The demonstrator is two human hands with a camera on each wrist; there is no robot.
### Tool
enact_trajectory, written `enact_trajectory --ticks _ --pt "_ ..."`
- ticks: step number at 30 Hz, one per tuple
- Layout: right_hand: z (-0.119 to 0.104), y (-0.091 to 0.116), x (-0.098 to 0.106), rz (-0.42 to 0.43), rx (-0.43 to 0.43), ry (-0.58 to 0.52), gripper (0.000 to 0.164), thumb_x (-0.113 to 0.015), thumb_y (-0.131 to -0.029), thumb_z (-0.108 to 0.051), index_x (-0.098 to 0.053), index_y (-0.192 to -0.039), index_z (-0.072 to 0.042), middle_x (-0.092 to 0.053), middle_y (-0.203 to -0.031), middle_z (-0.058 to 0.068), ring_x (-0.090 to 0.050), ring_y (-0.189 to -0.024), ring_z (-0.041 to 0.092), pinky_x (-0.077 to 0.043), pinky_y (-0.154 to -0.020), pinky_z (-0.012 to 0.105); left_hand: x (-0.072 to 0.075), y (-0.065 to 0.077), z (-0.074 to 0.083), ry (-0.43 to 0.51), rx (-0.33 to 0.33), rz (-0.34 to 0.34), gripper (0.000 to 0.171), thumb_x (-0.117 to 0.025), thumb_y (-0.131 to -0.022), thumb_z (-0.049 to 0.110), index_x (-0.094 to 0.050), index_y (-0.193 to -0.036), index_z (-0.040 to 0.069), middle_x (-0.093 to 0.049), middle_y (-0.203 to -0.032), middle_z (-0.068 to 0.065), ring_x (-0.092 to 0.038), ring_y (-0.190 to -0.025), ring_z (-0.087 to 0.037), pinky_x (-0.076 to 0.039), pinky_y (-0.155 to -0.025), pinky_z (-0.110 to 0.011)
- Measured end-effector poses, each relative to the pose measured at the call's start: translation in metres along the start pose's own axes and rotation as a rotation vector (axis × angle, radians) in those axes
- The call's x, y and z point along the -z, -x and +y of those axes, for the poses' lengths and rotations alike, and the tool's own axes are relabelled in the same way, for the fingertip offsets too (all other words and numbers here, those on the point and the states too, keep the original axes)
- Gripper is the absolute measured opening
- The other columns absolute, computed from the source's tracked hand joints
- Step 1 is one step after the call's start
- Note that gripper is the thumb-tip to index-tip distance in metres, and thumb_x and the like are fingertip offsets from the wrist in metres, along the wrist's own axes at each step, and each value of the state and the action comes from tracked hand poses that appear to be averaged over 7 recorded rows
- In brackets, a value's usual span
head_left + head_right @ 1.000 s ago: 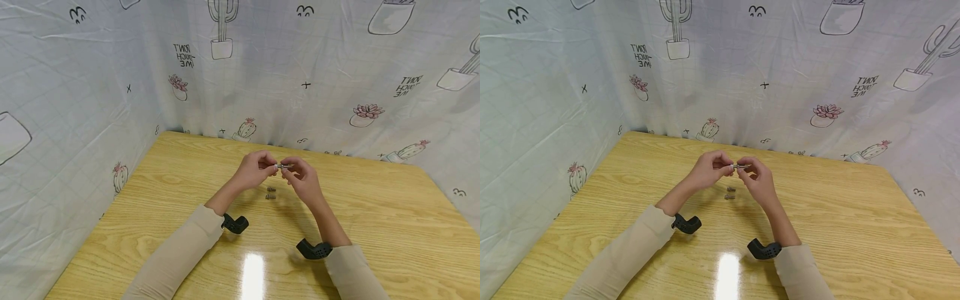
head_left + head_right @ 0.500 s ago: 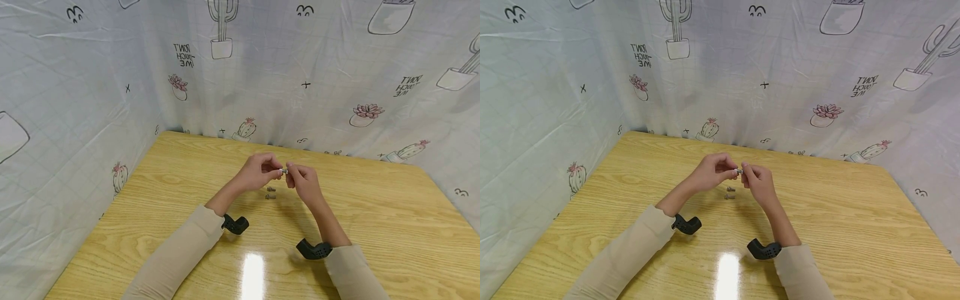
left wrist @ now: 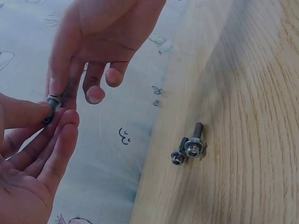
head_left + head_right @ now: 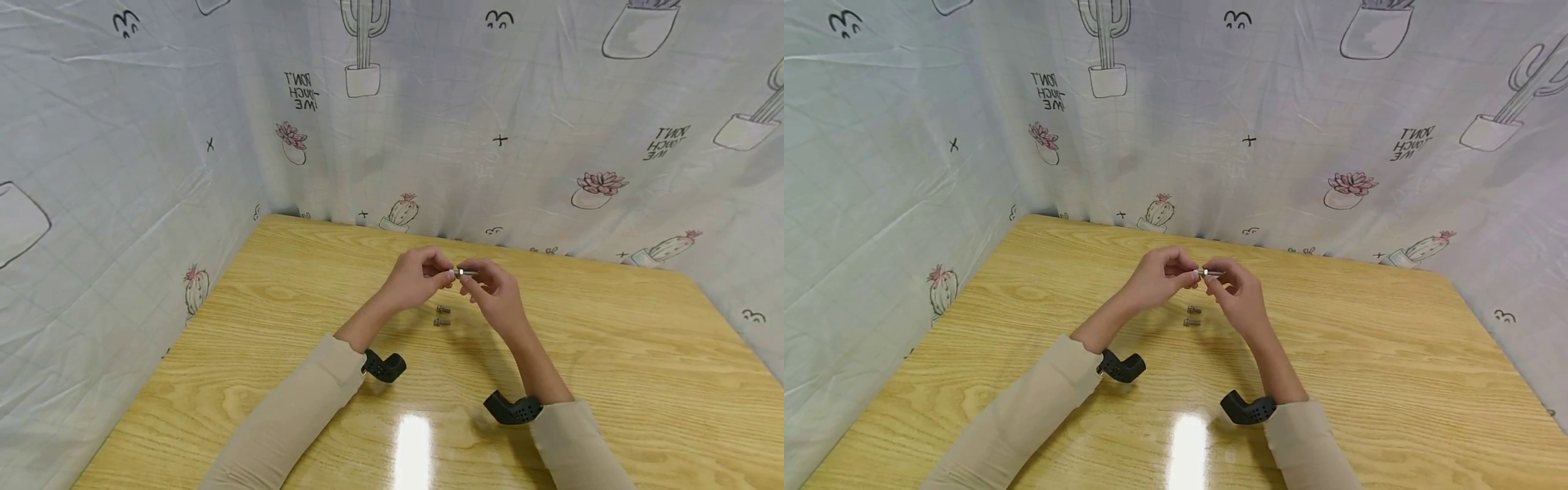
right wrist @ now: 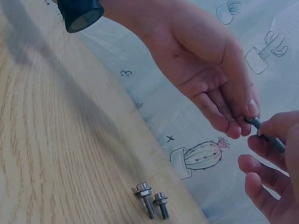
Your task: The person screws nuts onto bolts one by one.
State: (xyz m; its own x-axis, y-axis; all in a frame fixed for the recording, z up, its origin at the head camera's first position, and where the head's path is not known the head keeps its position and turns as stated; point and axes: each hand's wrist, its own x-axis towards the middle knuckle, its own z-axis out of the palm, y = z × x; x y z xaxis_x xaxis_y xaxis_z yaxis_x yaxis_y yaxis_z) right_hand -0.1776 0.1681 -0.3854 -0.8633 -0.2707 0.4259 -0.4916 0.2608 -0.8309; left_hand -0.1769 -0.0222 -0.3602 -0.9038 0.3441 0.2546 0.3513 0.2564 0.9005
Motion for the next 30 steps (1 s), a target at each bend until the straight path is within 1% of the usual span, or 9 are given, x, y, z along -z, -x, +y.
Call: enact_trajectory --ticks 4,7,11,13,17,20,22,25,30 --pt "-0.004 0.000 0.000 0.002 -0.038 -0.001 0.018 -0.053 -0.099 -0.008 -0.064 -0.106 0.004 -0.063 -0.091 0.016 -0.061 -0.068 0.017 -0.053 -0.059 0.030 0.000 0.000 0.001 0.000 -0.011 -0.017 0.005 -0.062 -0.095 0.010 -0.064 -0.099 0.007 -0.068 -0.098 -0.008 -0.070 -0.087 -0.016 -0.058 -0.077 -0.026" --pt "-0.010 0.001 0.000 0.003 -0.070 -0.004 0.027 -0.048 -0.102 -0.010 -0.064 -0.089 0.008 -0.060 -0.076 0.021 -0.056 -0.062 0.018 -0.050 -0.058 0.028 0.000 0.001 0.002 -0.003 -0.030 -0.049 0.005 -0.063 -0.094 0.010 -0.064 -0.099 0.007 -0.067 -0.099 -0.008 -0.069 -0.088 -0.013 -0.057 -0.079 -0.024" --pt "-0.014 0.002 -0.001 0.010 -0.123 -0.003 0.050 -0.044 -0.104 -0.017 -0.056 -0.064 0.009 -0.050 -0.057 0.016 -0.040 -0.049 0.013 -0.037 -0.050 0.025 -0.002 0.000 0.003 -0.003 -0.062 -0.107 0.005 -0.063 -0.094 0.008 -0.063 -0.098 0.006 -0.067 -0.099 -0.009 -0.068 -0.087 -0.012 -0.056 -0.081 -0.021" --pt "-0.013 0.001 -0.001 0.020 -0.138 -0.005 0.055 -0.043 -0.105 -0.023 -0.054 -0.061 0.009 -0.048 -0.054 0.011 -0.037 -0.048 0.012 -0.034 -0.049 0.026 -0.002 -0.001 0.003 -0.005 -0.066 -0.120 0.004 -0.063 -0.094 0.008 -0.063 -0.097 0.006 -0.067 -0.099 -0.009 -0.068 -0.085 -0.011 -0.056 -0.080 -0.021" --pt "-0.009 0.000 -0.001 0.044 -0.107 -0.012 0.047 -0.043 -0.105 -0.028 -0.062 -0.081 0.007 -0.057 -0.068 0.008 -0.052 -0.056 0.013 -0.046 -0.053 0.025 -0.001 0.000 0.004 -0.003 -0.049 -0.096 0.003 -0.062 -0.095 0.009 -0.063 -0.097 0.007 -0.067 -0.099 -0.009 -0.068 -0.087 -0.013 -0.057 -0.080 -0.022" --pt "-0.007 0.000 -0.001 0.046 -0.063 -0.038 0.031 -0.048 -0.103 -0.022 -0.063 -0.105 0.004 -0.062 -0.090 0.011 -0.061 -0.067 0.013 -0.052 -0.057 0.025 0.000 0.001 0.004 0.002 -0.028 -0.060 0.004 -0.061 -0.095 0.009 -0.064 -0.097 0.008 -0.068 -0.098 -0.008 -0.070 -0.090 -0.021 -0.057 -0.078 -0.023" --pt "-0.005 0.000 -0.001 0.034 -0.036 -0.049 0.024 -0.052 -0.101 -0.016 -0.061 -0.114 0.003 -0.062 -0.103 0.011 -0.062 -0.073 0.012 -0.053 -0.059 0.026 0.002 0.001 0.004 0.009 -0.019 -0.040 0.004 -0.060 -0.096 0.009 -0.064 -0.097 0.007 -0.068 -0.097 -0.009 -0.070 -0.092 -0.028 -0.057 -0.076 -0.024" --pt "-0.004 0.000 -0.001 0.012 -0.007 -0.039 0.023 -0.056 -0.097 -0.009 -0.060 -0.117 0.002 -0.061 -0.110 0.011 -0.062 -0.078 0.010 -0.054 -0.060 0.028 0.002 0.001 0.003 0.014 -0.008 -0.023 0.005 -0.060 -0.096 0.009 -0.064 -0.097 0.007 -0.069 -0.095 -0.010 -0.070 -0.091 -0.029 -0.057 -0.074 -0.025" --pt "-0.013 0.001 -0.002 0.008 -0.013 -0.036 0.018 -0.055 -0.097 -0.004 -0.061 -0.111 0.006 -0.061 -0.102 0.017 -0.060 -0.072 0.013 -0.053 -0.058 0.028 0.002 0.001 0.003 0.012 -0.013 -0.024 0.005 -0.060 -0.096 0.009 -0.064 -0.098 0.006 -0.070 -0.096 -0.012 -0.071 -0.086 -0.021 -0.059 -0.077 -0.030"
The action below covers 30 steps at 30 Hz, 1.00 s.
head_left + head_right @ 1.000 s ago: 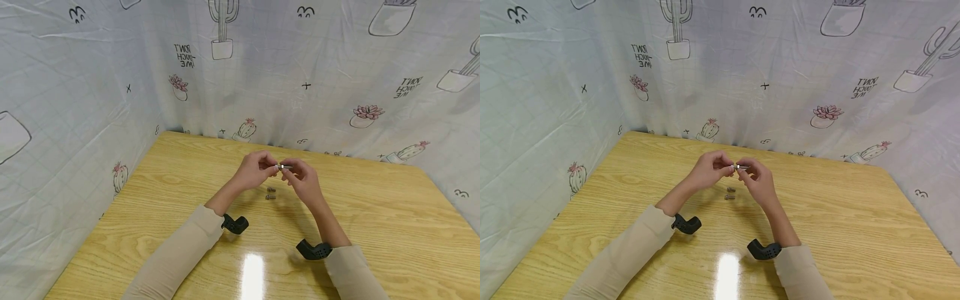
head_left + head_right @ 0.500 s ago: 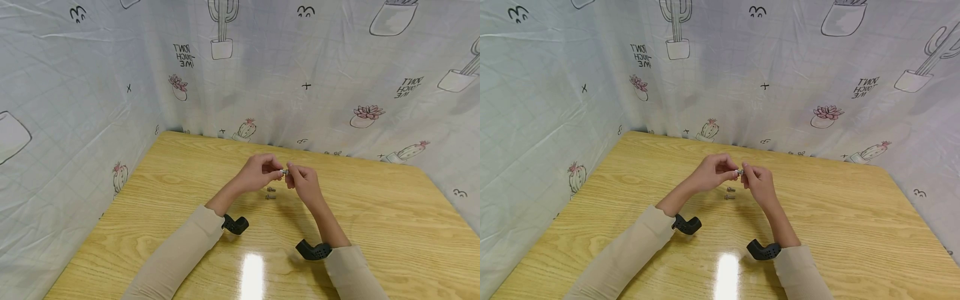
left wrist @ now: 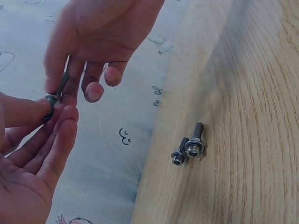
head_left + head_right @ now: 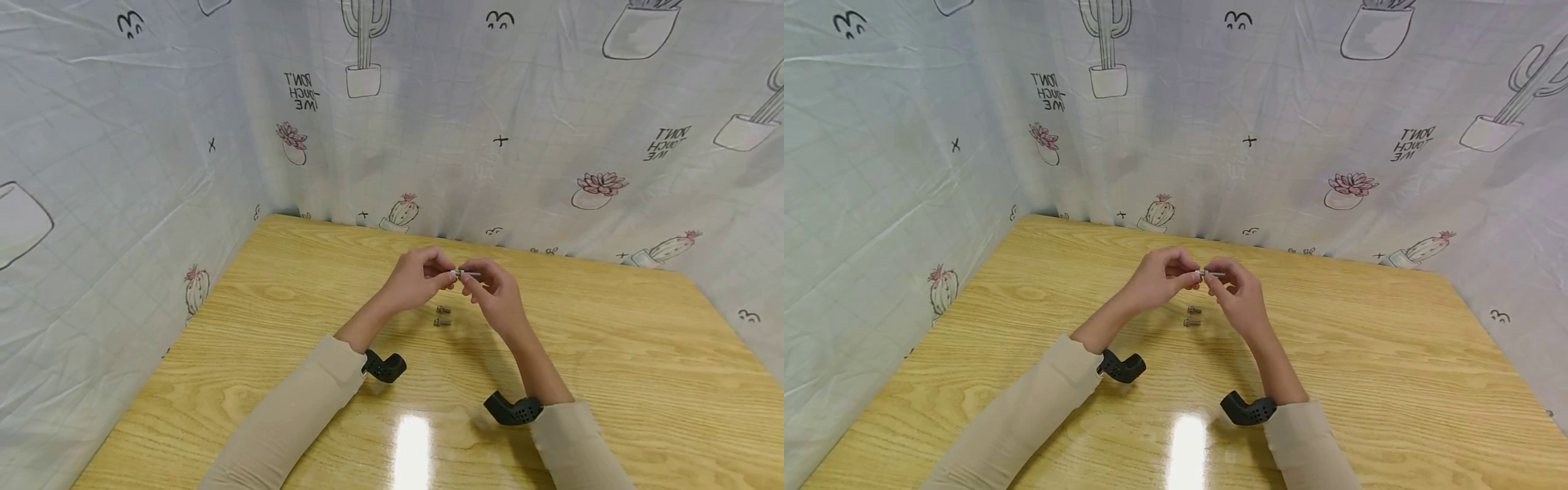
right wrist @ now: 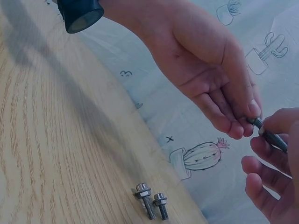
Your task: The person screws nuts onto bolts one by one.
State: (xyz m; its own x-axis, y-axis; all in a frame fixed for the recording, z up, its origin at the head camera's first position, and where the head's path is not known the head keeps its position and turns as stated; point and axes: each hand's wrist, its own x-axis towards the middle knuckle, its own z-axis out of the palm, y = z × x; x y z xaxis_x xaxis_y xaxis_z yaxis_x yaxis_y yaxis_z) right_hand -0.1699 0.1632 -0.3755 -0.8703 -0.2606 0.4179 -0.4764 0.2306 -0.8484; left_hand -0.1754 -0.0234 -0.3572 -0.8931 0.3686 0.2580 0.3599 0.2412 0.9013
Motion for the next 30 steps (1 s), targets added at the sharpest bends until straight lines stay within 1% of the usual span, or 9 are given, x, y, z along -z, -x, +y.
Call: enact_trajectory --ticks 3,6,9,13,16,19,22,26,30 --pt "-0.002 0.000 0.000 0.002 -0.033 -0.003 0.018 -0.052 -0.099 -0.007 -0.062 -0.099 0.008 -0.060 -0.087 0.018 -0.058 -0.067 0.018 -0.052 -0.058 0.027 -0.001 0.000 0.000 -0.006 -0.014 -0.020 0.006 -0.061 -0.095 0.010 -0.064 -0.099 0.006 -0.069 -0.098 -0.010 -0.070 -0.087 -0.017 -0.058 -0.080 -0.028" --pt "0.005 -0.001 0.002 0.006 -0.072 0.022 0.031 -0.048 -0.102 -0.014 -0.061 -0.083 0.007 -0.056 -0.072 0.017 -0.053 -0.061 0.020 -0.049 -0.058 0.029 -0.002 0.000 0.001 -0.026 -0.034 -0.061 0.005 -0.062 -0.094 0.010 -0.064 -0.098 0.007 -0.068 -0.099 -0.008 -0.069 -0.088 -0.013 -0.057 -0.080 -0.021" --pt "0.009 -0.002 0.002 0.020 -0.105 0.060 0.042 -0.045 -0.104 -0.020 -0.059 -0.074 0.006 -0.053 -0.064 0.015 -0.049 -0.058 0.020 -0.045 -0.056 0.027 -0.003 0.000 0.002 -0.034 -0.052 -0.100 0.004 -0.063 -0.094 0.009 -0.064 -0.097 0.007 -0.067 -0.099 -0.008 -0.068 -0.087 -0.011 -0.056 -0.081 -0.022" --pt "0.009 -0.002 0.001 0.034 -0.105 0.050 0.039 -0.045 -0.104 -0.027 -0.063 -0.087 0.003 -0.057 -0.070 0.008 -0.055 -0.062 0.016 -0.048 -0.057 0.024 -0.004 0.001 0.002 -0.048 -0.042 -0.087 0.004 -0.063 -0.094 0.010 -0.064 -0.097 0.009 -0.068 -0.098 -0.007 -0.068 -0.086 -0.011 -0.057 -0.081 -0.022" --pt "0.009 -0.001 0.001 0.035 -0.067 0.012 0.029 -0.048 -0.103 -0.023 -0.063 -0.105 0.002 -0.062 -0.084 0.002 -0.061 -0.069 0.013 -0.052 -0.060 0.023 -0.003 0.001 0.002 -0.057 -0.028 -0.043 0.004 -0.063 -0.094 0.011 -0.064 -0.097 0.009 -0.068 -0.098 -0.006 -0.068 -0.087 -0.012 -0.056 -0.080 -0.022" --pt "0.010 -0.001 0.000 0.024 -0.020 -0.006 0.023 -0.054 -0.100 -0.015 -0.061 -0.113 0.002 -0.062 -0.099 0.001 -0.062 -0.075 0.009 -0.053 -0.060 0.024 -0.002 0.002 0.002 -0.050 -0.015 -0.005 0.004 -0.062 -0.095 0.011 -0.064 -0.097 0.008 -0.068 -0.097 -0.008 -0.070 -0.088 -0.018 -0.056 -0.078 -0.022" --pt "0.011 -0.001 0.000 0.009 0.018 0.007 0.021 -0.058 -0.097 -0.009 -0.060 -0.115 0.001 -0.061 -0.106 0.005 -0.063 -0.077 0.009 -0.053 -0.059 0.026 -0.001 0.002 0.001 -0.032 -0.004 0.009 0.003 -0.061 -0.095 0.009 -0.063 -0.096 0.007 -0.069 -0.097 -0.010 -0.070 -0.090 -0.025 -0.057 -0.075 -0.023" --pt "0.011 -0.001 -0.001 0.004 0.019 0.012 0.019 -0.057 -0.097 -0.008 -0.061 -0.112 0.003 -0.060 -0.104 0.009 -0.062 -0.075 0.013 -0.053 -0.059 0.027 -0.001 0.002 0.001 -0.017 0.000 0.003 0.004 -0.061 -0.095 0.008 -0.063 -0.096 0.006 -0.069 -0.096 -0.012 -0.070 -0.091 -0.029 -0.058 -0.076 -0.027" --pt "0.008 -0.001 -0.001 0.010 -0.011 0.007 0.016 -0.054 -0.099 -0.008 -0.063 -0.101 0.004 -0.061 -0.088 0.015 -0.059 -0.068 0.021 -0.052 -0.057 0.026 -0.002 0.001 0.002 -0.024 -0.016 -0.009 0.004 -0.062 -0.095 0.009 -0.064 -0.097 0.007 -0.068 -0.098 -0.009 -0.070 -0.090 -0.021 -0.058 -0.080 -0.026"
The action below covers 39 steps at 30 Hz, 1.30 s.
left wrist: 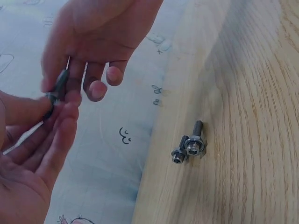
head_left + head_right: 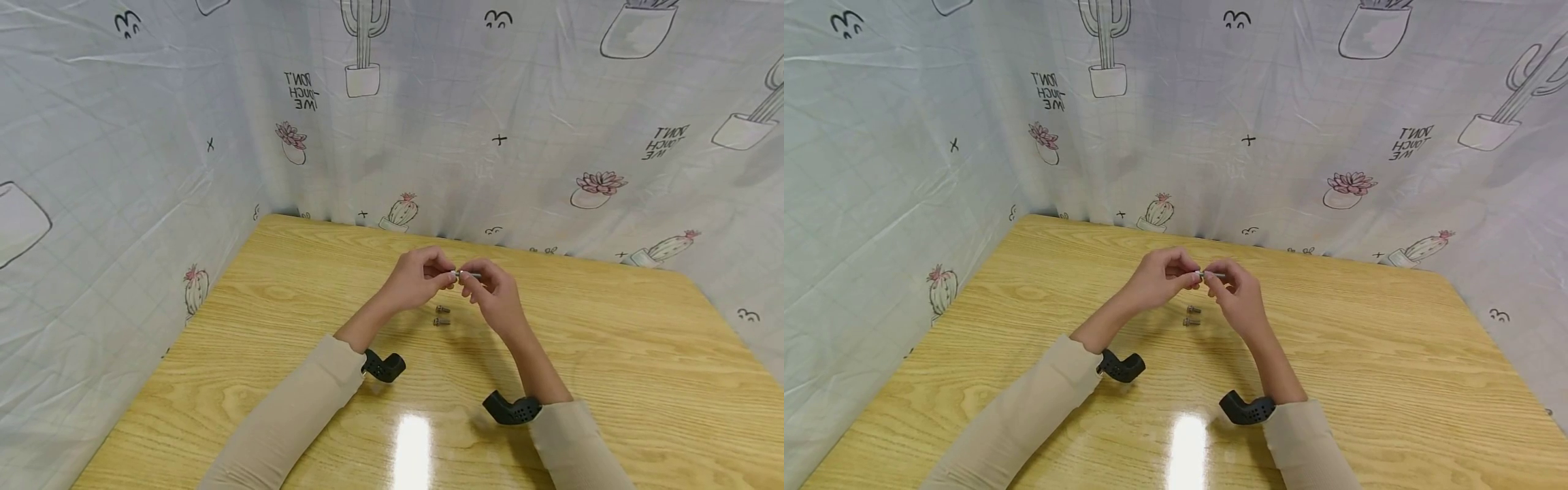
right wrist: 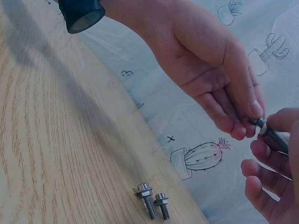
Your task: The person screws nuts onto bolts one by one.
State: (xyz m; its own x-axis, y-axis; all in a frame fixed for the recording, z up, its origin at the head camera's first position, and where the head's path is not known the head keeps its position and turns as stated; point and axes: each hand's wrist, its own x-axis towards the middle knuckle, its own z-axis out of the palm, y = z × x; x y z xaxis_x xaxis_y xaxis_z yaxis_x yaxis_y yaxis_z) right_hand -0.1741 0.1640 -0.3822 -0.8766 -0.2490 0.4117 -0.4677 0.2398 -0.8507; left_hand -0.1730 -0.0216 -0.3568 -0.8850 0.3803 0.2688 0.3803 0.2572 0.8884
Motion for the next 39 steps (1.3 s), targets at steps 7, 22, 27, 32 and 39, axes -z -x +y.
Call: enact_trajectory --ticks 7,22,27,32,39 --pt "-0.006 0.002 0.002 0.019 -0.079 0.056 0.041 -0.047 -0.103 -0.018 -0.054 -0.071 0.006 -0.050 -0.061 0.017 -0.046 -0.056 0.026 -0.040 -0.052 0.025 -0.002 0.000 -0.001 -0.033 -0.070 -0.090 0.003 -0.062 -0.094 0.009 -0.063 -0.097 0.007 -0.067 -0.100 -0.008 -0.068 -0.087 -0.010 -0.056 -0.082 -0.020" --pt "-0.019 0.004 -0.002 0.005 0.024 0.037 0.018 -0.055 -0.096 0.000 -0.059 -0.111 0.009 -0.061 -0.104 0.012 -0.063 -0.076 0.019 -0.053 -0.059 0.031 0.000 0.001 -0.002 -0.032 -0.021 0.015 0.004 -0.061 -0.095 0.011 -0.063 -0.095 0.008 -0.069 -0.093 -0.009 -0.070 -0.083 -0.018 -0.057 -0.073 -0.022" --pt "-0.031 0.007 -0.002 0.007 -0.004 0.040 0.018 -0.052 -0.099 -0.005 -0.061 -0.100 0.010 -0.060 -0.089 0.014 -0.059 -0.068 0.018 -0.052 -0.058 0.027 0.000 0.001 -0.002 -0.030 -0.023 -0.002 0.004 -0.061 -0.095 0.010 -0.063 -0.097 0.008 -0.069 -0.095 -0.008 -0.071 -0.088 -0.022 -0.057 -0.073 -0.022" --pt "-0.030 0.007 -0.002 0.029 -0.049 0.060 0.029 -0.048 -0.102 -0.011 -0.060 -0.084 0.009 -0.055 -0.072 0.027 -0.055 -0.063 0.026 -0.051 -0.058 0.024 -0.003 0.000 -0.002 -0.068 -0.062 -0.057 0.004 -0.062 -0.095 0.010 -0.063 -0.097 0.009 -0.068 -0.099 -0.006 -0.069 -0.087 -0.013 -0.056 -0.077 -0.019" --pt "-0.008 0.003 0.000 0.083 -0.062 0.027 0.027 -0.051 -0.102 -0.019 -0.063 -0.099 0.005 -0.063 -0.079 0.008 -0.058 -0.064 0.015 -0.050 -0.058 0.022 -0.005 0.001 -0.002 -0.095 -0.091 -0.084 0.003 -0.061 -0.096 0.013 -0.063 -0.096 0.010 -0.068 -0.097 -0.004 -0.068 -0.085 -0.009 -0.056 -0.079 -0.018"
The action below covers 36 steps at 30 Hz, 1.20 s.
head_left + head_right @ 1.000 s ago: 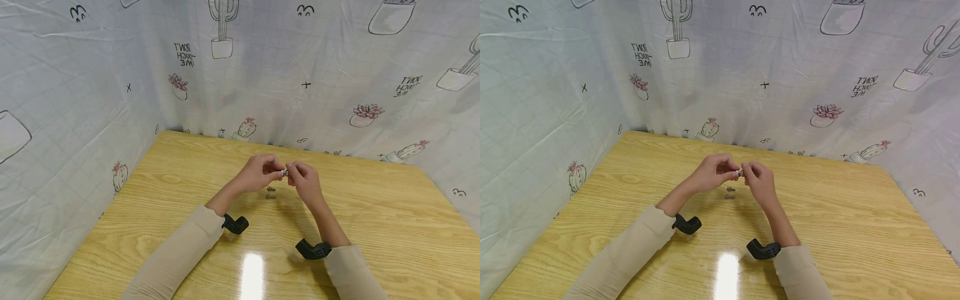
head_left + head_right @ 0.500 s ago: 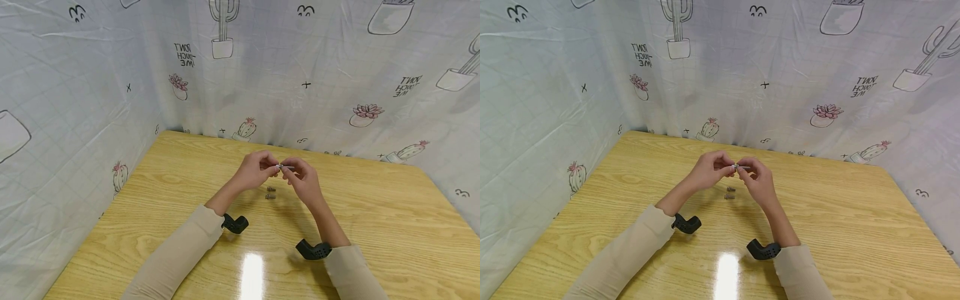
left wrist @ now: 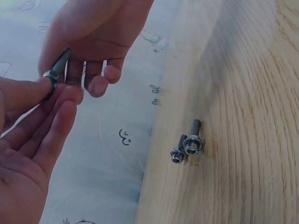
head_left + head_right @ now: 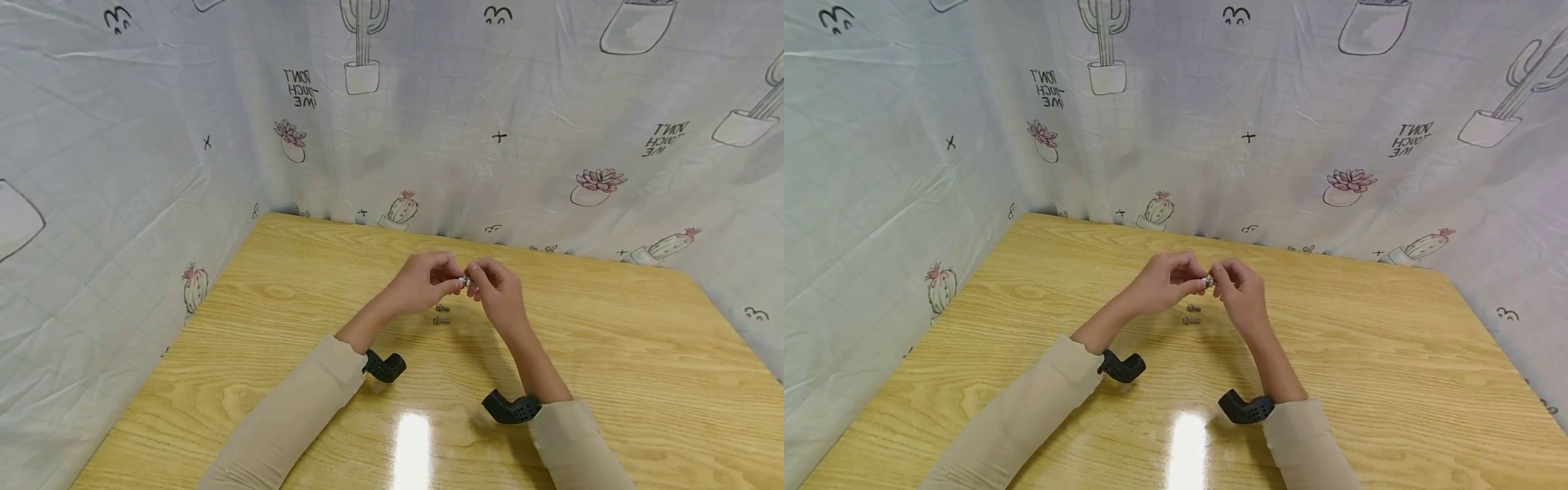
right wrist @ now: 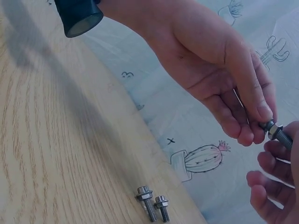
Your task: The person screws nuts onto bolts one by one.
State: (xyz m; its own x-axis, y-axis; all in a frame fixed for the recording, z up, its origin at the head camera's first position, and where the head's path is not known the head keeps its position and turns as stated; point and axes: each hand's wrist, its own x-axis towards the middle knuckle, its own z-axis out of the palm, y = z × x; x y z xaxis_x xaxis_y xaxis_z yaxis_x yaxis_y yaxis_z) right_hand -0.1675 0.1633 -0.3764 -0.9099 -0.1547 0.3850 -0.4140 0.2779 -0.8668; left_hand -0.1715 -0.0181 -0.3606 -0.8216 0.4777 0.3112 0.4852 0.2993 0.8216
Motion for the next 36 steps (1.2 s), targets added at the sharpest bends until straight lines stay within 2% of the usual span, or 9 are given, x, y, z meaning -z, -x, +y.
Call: enact_trajectory --ticks 3,5,10,14,20,22,24,28,36 --pt "0.008 -0.002 0.000 -0.016 0.032 -0.031 0.025 -0.052 -0.101 -0.020 -0.063 -0.108 0.002 -0.063 -0.088 -0.006 -0.060 -0.070 0.015 -0.052 -0.059 0.022 0.001 0.001 0.000 0.009 0.024 0.031 0.004 -0.060 -0.096 0.012 -0.063 -0.097 0.010 -0.069 -0.096 -0.007 -0.069 -0.086 -0.015 -0.056 -0.077 -0.020" --pt "0.009 -0.001 0.000 -0.033 0.062 -0.045 0.022 -0.054 -0.100 -0.015 -0.062 -0.111 0.002 -0.063 -0.095 -0.001 -0.061 -0.074 0.018 -0.052 -0.059 0.022 0.002 0.002 0.001 0.028 0.040 0.055 0.004 -0.059 -0.097 0.012 -0.063 -0.097 0.010 -0.069 -0.096 -0.009 -0.070 -0.087 -0.020 -0.056 -0.075 -0.021" --pt "0.010 -0.001 -0.001 -0.069 0.108 -0.037 0.019 -0.056 -0.096 -0.004 -0.060 -0.113 0.002 -0.061 -0.108 0.011 -0.062 -0.079 0.011 -0.050 -0.059 0.021 0.004 0.002 0.001 0.050 0.056 0.087 0.004 -0.059 -0.097 0.011 -0.062 -0.096 0.008 -0.069 -0.095 -0.012 -0.071 -0.087 -0.025 -0.056 -0.073 -0.022" --pt "-0.002 0.001 -0.002 -0.073 0.089 -0.020 0.016 -0.055 -0.097 -0.002 -0.061 -0.109 0.006 -0.061 -0.103 0.014 -0.061 -0.074 0.012 -0.051 -0.058 0.022 0.004 0.002 0.002 0.055 0.057 0.087 0.005 -0.059 -0.096 0.011 -0.062 -0.095 0.008 -0.070 -0.095 -0.014 -0.071 -0.087 -0.025 -0.056 -0.073 -0.022" --pt "-0.021 0.005 -0.001 -0.042 0.028 0.033 0.021 -0.049 -0.100 -0.007 -0.062 -0.097 0.010 -0.058 -0.082 0.027 -0.058 -0.067 0.029 -0.053 -0.059 0.026 0.003 0.000 0.003 0.037 -0.002 0.034 0.004 -0.061 -0.095 0.010 -0.064 -0.096 0.008 -0.069 -0.096 -0.008 -0.070 -0.087 -0.021 -0.056 -0.075 -0.020" --pt "-0.020 0.005 0.000 -0.022 0.014 0.029 0.022 -0.050 -0.100 -0.008 -0.062 -0.094 0.009 -0.058 -0.077 0.024 -0.058 -0.066 0.028 -0.053 -0.058 0.026 0.002 0.000 0.003 0.032 -0.028 0.002 0.004 -0.061 -0.095 0.010 -0.064 -0.096 0.008 -0.069 -0.096 -0.007 -0.069 -0.085 -0.015 -0.056 -0.077 -0.019" --pt "-0.014 0.003 0.001 -0.004 0.002 0.012 0.021 -0.051 -0.100 -0.010 -0.062 -0.095 0.008 -0.060 -0.076 0.013 -0.059 -0.065 0.024 -0.053 -0.058 0.024 0.001 0.000 0.004 0.039 -0.039 -0.021 0.003 -0.061 -0.095 0.009 -0.064 -0.096 0.007 -0.069 -0.096 -0.008 -0.069 -0.084 -0.012 -0.056 -0.078 -0.019" --pt "0.002 -0.001 0.001 0.001 0.021 -0.025 0.022 -0.052 -0.101 -0.013 -0.063 -0.102 0.005 -0.061 -0.081 -0.008 -0.059 -0.067 0.015 -0.052 -0.058 0.023 0.001 0.001 0.005 0.035 -0.022 -0.003 0.004 -0.060 -0.096 0.010 -0.063 -0.095 0.008 -0.069 -0.095 -0.008 -0.068 -0.082 -0.011 -0.056 -0.076 -0.020" --pt "0.010 -0.001 -0.001 -0.064 0.135 -0.045 0.019 -0.057 -0.097 -0.007 -0.062 -0.113 0.001 -0.063 -0.104 0.006 -0.063 -0.077 0.012 -0.051 -0.059 0.023 0.004 0.002 0.004 0.050 0.046 0.077 0.006 -0.059 -0.097 0.011 -0.062 -0.096 0.006 -0.069 -0.097 -0.016 -0.071 -0.088 -0.029 -0.057 -0.073 -0.022"
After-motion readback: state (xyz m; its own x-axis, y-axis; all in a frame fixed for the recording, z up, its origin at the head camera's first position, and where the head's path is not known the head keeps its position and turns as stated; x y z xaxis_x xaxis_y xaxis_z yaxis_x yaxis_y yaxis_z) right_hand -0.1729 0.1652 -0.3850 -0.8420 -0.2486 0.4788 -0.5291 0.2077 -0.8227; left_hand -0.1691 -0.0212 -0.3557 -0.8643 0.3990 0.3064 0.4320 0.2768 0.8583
